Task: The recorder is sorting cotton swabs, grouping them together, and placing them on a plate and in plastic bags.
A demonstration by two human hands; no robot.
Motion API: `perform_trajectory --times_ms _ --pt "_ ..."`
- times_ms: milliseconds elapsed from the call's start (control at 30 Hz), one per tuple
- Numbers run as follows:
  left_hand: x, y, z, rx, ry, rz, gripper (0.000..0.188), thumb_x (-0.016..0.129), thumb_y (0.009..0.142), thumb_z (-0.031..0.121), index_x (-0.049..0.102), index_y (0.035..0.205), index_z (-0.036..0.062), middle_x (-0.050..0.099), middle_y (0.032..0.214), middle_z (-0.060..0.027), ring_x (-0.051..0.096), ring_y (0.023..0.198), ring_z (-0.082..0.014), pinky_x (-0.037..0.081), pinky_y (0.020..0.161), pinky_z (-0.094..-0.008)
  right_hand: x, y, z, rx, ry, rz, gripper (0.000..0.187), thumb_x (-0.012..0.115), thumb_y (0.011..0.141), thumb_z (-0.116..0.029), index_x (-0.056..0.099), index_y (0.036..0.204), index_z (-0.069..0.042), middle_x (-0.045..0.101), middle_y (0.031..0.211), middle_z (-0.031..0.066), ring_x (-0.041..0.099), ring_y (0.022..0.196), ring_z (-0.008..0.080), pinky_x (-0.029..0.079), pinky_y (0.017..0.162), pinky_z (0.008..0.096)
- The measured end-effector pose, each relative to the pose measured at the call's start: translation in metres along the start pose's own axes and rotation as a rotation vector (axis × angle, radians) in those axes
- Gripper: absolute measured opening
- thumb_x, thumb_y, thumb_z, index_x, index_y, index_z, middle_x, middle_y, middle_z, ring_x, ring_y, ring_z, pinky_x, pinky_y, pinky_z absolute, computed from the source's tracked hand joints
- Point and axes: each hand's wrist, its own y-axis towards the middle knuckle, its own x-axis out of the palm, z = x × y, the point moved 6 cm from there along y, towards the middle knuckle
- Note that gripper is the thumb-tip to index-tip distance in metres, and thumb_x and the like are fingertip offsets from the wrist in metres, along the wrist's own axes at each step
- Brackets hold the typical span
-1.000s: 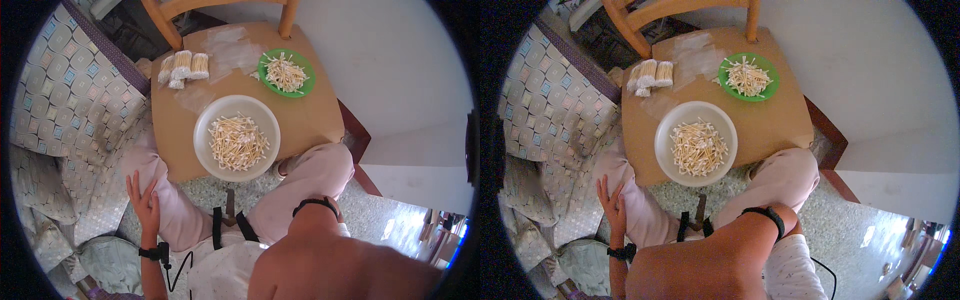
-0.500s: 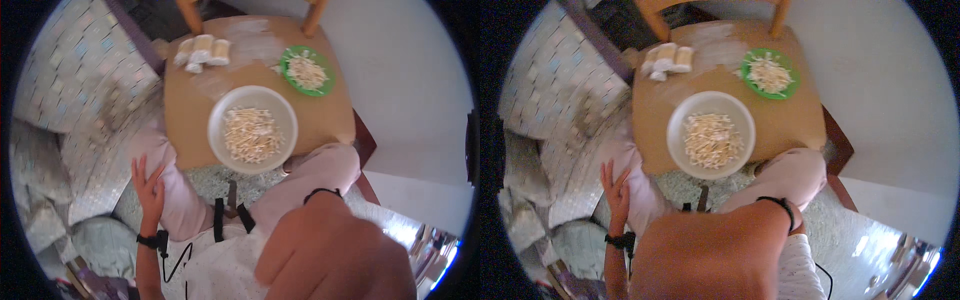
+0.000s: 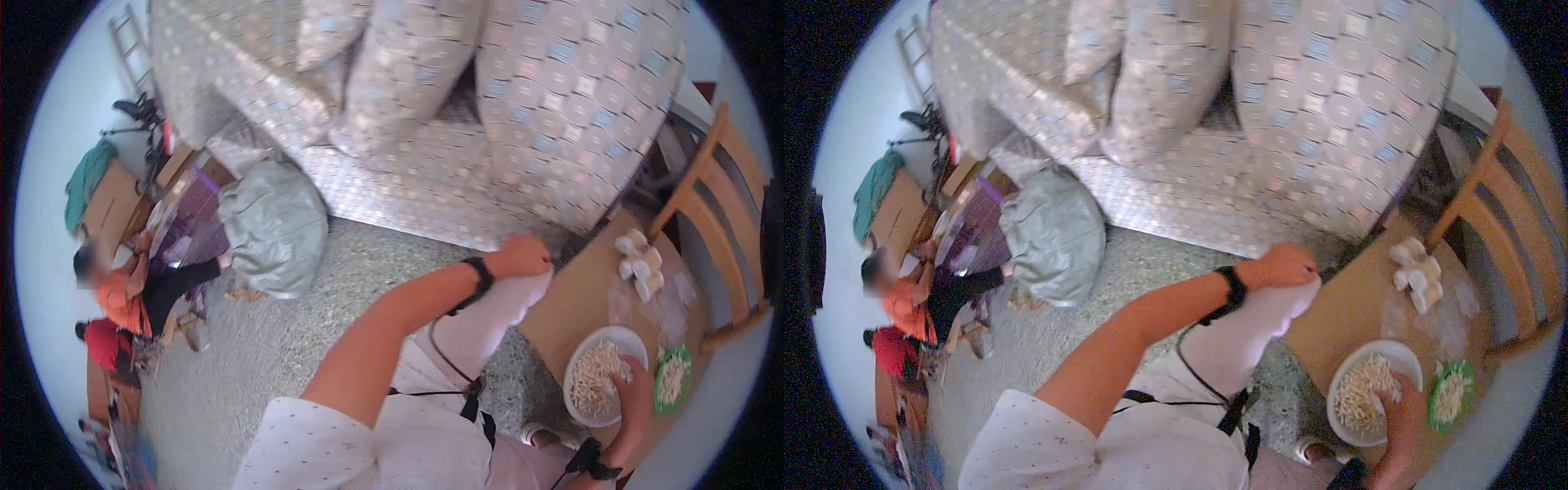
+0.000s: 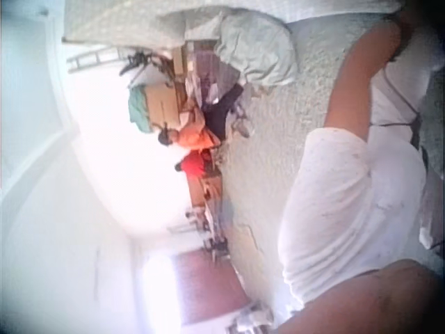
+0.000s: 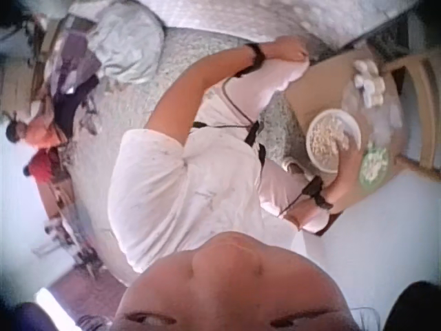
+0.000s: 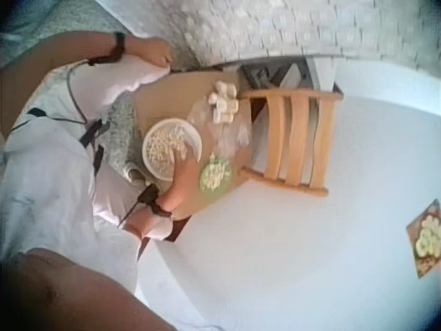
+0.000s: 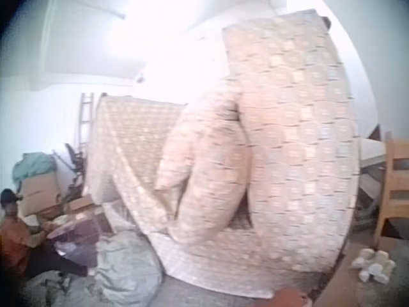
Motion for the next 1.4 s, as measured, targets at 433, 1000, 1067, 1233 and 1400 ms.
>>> perform_trajectory --times_ms 433,1000,1067,1233,1400 --pt "0.002 -0.154 0.053 0.054 0.181 0.236 0.060 0.063 0.077 0.030 0.046 0.133 0.0188 0.021 0.152 -0.0121 0.021 0.136 -0.0401 0.035 0.093 -0.0648 0.021 0.001 0.032 0.062 -0.222 -0.030 0.020 0.071 0.076 -0.016 0.066 0.092 -0.006 0.064 0.090 0.0193 0.059 0.086 0.0378 0.046 0.078 0.0440" --pt "0.002 -0.012 0.001 0.234 0.295 0.010 0.019 0.054 0.084 0.023 0.065 0.095 0.0136 0.061 0.111 -0.0076 0.056 0.102 -0.0281 0.046 0.088 -0.0421 -0.003 0.008 0.025 0.060 -0.106 0.194 0.025 0.068 0.080 -0.028 0.065 0.085 -0.004 0.064 0.080 0.0213 0.061 0.078 0.0400 0.047 0.069 0.0456" --pt "0.009 -0.017 -0.011 0.188 0.225 0.053 0.019 0.054 0.084 0.022 0.066 0.097 0.0137 0.061 0.112 -0.0073 0.055 0.105 -0.0287 0.045 0.091 -0.0426 0.006 0.014 0.021 0.065 -0.078 0.084 0.027 0.069 0.079 -0.031 0.064 0.084 -0.005 0.064 0.080 0.0217 0.061 0.078 0.0394 0.047 0.069 0.0458" --pt "0.026 -0.037 -0.016 0.074 -0.028 0.228 0.034 0.055 0.086 0.021 0.057 0.119 0.0123 0.045 0.133 -0.0183 0.042 0.122 -0.0379 0.034 0.104 -0.0449 0.008 -0.004 0.037 0.016 -0.103 0.202 0.026 0.072 0.076 -0.029 0.062 0.079 -0.005 0.062 0.074 0.0188 0.060 0.069 0.0354 0.044 0.061 0.0421" --pt "0.053 -0.052 -0.033 0.096 0.002 0.225 0.038 0.056 0.086 0.021 0.054 0.123 0.0123 0.038 0.136 -0.0242 0.037 0.125 -0.0422 0.032 0.105 -0.0474 -0.008 -0.012 0.007 0.114 -0.003 0.117 0.025 0.072 0.076 -0.030 0.065 0.082 -0.007 0.065 0.080 0.0189 0.062 0.076 0.0360 0.048 0.068 0.0422"
